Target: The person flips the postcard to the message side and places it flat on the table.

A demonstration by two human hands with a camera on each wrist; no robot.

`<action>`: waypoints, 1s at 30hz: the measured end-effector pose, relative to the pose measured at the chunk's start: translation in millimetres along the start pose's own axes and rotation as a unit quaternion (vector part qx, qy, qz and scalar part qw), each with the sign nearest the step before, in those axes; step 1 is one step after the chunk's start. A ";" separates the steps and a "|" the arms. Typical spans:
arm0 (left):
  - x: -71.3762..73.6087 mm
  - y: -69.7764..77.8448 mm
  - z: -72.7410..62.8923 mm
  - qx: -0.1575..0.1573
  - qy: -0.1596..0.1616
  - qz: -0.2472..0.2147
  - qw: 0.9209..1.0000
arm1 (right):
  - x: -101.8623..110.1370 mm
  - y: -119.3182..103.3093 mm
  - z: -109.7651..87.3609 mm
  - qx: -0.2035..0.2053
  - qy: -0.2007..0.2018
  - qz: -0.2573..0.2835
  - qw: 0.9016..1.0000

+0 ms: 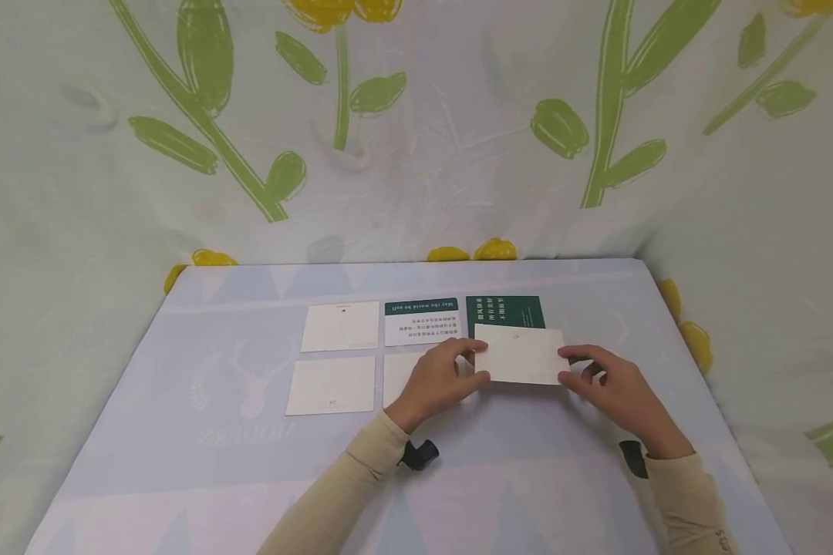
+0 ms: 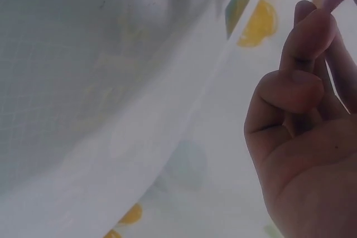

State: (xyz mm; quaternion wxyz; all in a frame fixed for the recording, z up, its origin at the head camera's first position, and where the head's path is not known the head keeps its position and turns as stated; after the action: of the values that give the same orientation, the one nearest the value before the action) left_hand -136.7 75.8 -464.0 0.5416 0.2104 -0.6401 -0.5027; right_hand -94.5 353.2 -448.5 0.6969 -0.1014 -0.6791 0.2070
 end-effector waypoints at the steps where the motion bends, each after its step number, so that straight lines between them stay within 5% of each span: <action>1: -0.3 0.0 -0.1 -0.002 -0.001 0.004 1.000 | 0.1 -0.4 0.1 0.002 0.003 -0.001 1.000; 16: 1.0 8.2 -0.7 -0.033 -0.020 0.091 0.995 | -1.1 1.8 3.6 0.034 0.001 -0.021 0.999; 30: 1.2 3.6 0.3 -0.036 -0.067 0.087 0.993 | -2.1 6.2 3.9 0.020 -0.049 -0.030 0.998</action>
State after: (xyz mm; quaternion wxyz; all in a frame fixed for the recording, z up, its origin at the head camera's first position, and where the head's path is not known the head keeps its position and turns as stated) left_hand -136.4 76.4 -460.2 0.5463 0.0999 -0.6726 -0.4891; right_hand -99.3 357.2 -452.8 0.6705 -0.0572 -0.7109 0.2041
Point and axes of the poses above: each hand's wrist, its own z-axis towards the middle knuckle, its own x-axis out of the back of the hand, y = z × x, the point moved 3 cm from there along z, towards the middle knuckle, and after that the axes turned 13 degrees about -z, right-handed, at the moved point
